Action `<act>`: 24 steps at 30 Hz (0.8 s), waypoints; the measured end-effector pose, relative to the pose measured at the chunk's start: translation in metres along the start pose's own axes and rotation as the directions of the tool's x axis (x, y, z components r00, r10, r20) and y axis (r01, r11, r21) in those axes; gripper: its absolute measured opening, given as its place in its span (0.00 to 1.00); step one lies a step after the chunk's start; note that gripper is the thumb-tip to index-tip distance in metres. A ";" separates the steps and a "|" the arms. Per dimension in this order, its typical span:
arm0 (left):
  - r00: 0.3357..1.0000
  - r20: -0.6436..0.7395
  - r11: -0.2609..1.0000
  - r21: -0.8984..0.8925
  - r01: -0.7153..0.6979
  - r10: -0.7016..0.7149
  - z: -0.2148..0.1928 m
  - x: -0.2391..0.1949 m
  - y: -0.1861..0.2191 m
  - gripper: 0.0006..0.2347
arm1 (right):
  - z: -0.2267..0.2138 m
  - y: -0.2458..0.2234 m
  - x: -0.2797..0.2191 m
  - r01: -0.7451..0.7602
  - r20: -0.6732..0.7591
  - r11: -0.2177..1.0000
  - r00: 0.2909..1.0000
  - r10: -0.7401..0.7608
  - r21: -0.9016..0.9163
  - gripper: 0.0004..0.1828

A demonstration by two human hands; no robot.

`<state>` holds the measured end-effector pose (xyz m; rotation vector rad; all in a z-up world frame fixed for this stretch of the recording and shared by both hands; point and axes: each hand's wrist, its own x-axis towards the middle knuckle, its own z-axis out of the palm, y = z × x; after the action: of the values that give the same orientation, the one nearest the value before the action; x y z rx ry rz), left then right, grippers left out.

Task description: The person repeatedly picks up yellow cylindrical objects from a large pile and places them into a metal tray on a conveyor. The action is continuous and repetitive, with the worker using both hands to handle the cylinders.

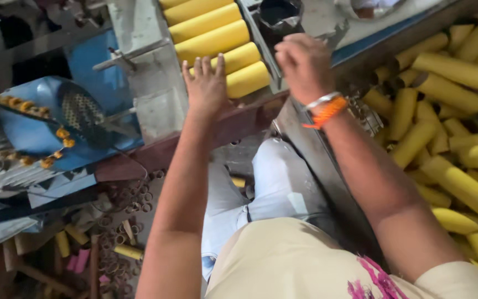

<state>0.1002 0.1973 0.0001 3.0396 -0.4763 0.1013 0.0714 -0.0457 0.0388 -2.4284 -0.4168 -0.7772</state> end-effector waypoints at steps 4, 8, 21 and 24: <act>0.993 -0.092 0.992 -0.095 -0.078 0.069 -0.016 0.003 0.017 0.53 | -0.084 0.059 -0.069 -0.212 0.046 0.967 0.977 0.208 0.144 0.09; 0.914 -0.319 0.896 -0.282 -0.344 0.251 -0.015 -0.012 0.080 0.41 | -0.151 0.113 -0.177 -0.653 0.269 0.737 0.752 0.602 0.176 0.14; 0.805 -0.240 0.647 -0.493 -0.582 0.542 -0.002 -0.049 0.214 0.27 | -0.143 0.113 -0.297 -0.240 0.759 0.748 0.060 0.648 -0.619 0.22; 0.813 -0.234 0.650 -0.501 -0.571 0.533 -0.002 -0.051 0.212 0.25 | -0.169 0.086 -0.304 -0.293 0.742 0.749 0.161 0.651 -0.595 0.25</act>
<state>-0.0132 0.0114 0.0093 2.2186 -1.1873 0.0725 -0.2034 -0.2507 -0.0664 -2.8039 0.1839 1.0794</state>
